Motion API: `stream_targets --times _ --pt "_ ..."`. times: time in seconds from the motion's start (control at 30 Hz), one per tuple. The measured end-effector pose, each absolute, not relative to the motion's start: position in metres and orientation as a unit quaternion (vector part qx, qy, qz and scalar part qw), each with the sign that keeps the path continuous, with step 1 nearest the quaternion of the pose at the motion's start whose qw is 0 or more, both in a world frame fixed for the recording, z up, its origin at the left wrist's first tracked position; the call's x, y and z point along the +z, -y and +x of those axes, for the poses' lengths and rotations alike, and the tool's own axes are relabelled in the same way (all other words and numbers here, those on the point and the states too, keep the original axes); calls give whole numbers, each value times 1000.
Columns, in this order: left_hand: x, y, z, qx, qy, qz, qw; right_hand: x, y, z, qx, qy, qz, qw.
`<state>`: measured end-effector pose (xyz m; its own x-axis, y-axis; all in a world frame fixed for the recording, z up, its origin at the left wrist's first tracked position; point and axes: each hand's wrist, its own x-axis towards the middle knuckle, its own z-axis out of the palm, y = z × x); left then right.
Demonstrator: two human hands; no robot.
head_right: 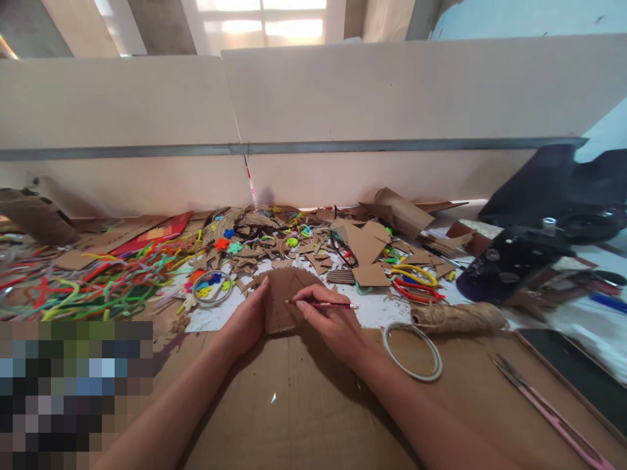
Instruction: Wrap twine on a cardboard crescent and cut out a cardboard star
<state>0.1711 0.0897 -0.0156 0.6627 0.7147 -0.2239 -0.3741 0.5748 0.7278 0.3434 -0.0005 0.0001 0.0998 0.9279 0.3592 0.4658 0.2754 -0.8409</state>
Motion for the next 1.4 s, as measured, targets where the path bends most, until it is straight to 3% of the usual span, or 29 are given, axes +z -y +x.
stream_targets --times 0.5,0.8,1.1,1.27,1.4 --pt "-10 -90 170 322 -271 324 847 3 -1 348 233 606 -554 520" --pt "-9 -97 167 353 -308 305 829 4 -13 367 238 475 -525 664" --pt "-7 -108 162 360 -356 336 794 2 -21 373 285 533 -539 587" --pt "-10 -109 162 352 -323 384 790 -1 -25 372 357 485 -518 608" --pt "-9 -112 161 376 -293 436 764 -5 -31 377 337 482 -517 622"
